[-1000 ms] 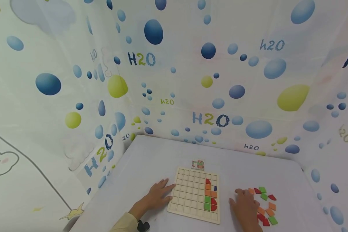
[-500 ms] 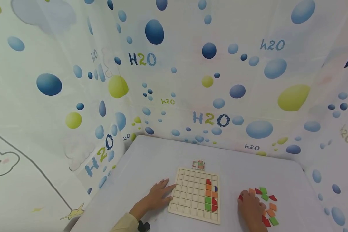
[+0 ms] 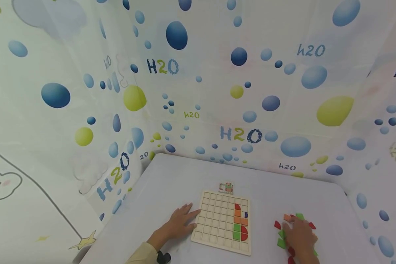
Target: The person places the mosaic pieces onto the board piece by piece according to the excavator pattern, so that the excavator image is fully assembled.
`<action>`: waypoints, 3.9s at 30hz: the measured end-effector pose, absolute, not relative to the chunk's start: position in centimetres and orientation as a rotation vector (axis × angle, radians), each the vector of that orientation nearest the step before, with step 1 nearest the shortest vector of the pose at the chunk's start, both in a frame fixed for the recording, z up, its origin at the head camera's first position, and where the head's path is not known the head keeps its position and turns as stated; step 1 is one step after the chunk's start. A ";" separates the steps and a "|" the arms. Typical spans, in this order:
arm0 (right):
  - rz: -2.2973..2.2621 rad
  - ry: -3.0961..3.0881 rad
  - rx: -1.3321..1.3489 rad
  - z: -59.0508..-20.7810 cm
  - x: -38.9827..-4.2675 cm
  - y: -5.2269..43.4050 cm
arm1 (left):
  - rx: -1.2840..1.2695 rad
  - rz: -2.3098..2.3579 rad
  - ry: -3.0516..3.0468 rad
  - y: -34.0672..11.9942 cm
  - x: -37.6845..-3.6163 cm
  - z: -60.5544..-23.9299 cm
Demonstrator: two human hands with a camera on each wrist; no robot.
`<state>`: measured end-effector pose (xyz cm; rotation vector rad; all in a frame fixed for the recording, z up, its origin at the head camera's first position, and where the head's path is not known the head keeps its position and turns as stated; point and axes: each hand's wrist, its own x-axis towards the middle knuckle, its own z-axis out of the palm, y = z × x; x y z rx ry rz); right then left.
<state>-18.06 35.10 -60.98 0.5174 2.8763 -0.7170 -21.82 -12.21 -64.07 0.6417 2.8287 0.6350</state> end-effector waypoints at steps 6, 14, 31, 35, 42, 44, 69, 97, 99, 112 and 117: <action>-0.745 2.924 0.586 -61.7 -18.5 35.3 | 0.631 0.630 2.821 -12.1 -21.7 -63.8; -0.726 3.050 0.357 -62.1 -18.9 35.5 | 0.651 0.662 2.809 -12.2 -21.4 -63.5; -0.968 3.116 0.221 -63.3 -21.2 35.0 | 0.636 0.636 2.825 -12.0 -21.2 -62.9; -0.981 3.110 0.153 -62.9 -22.3 34.0 | 0.636 0.634 2.820 -11.9 -21.2 -63.0; -0.992 3.049 0.270 -62.3 -24.5 29.6 | 0.630 0.626 2.819 -11.9 -21.3 -63.3; -0.994 3.044 0.259 -62.1 -24.8 28.1 | 0.629 0.626 2.820 -11.9 -21.3 -63.3; -0.653 3.135 -0.412 -61.5 -25.8 19.2 | 0.649 0.655 2.834 -12.1 -21.1 -62.8; -0.709 3.122 -0.374 -61.0 -24.6 20.4 | 0.627 0.664 2.831 -11.9 -21.3 -63.3; -0.739 3.115 -0.318 -60.8 -24.4 21.3 | 0.626 0.657 2.833 -11.9 -21.3 -63.3; -0.679 2.947 0.146 -59.5 -21.7 30.2 | 0.679 0.710 2.806 -12.2 -21.2 -63.0; -0.596 2.818 0.196 -59.8 -20.8 32.0 | 0.634 0.692 2.803 -12.1 -21.2 -63.0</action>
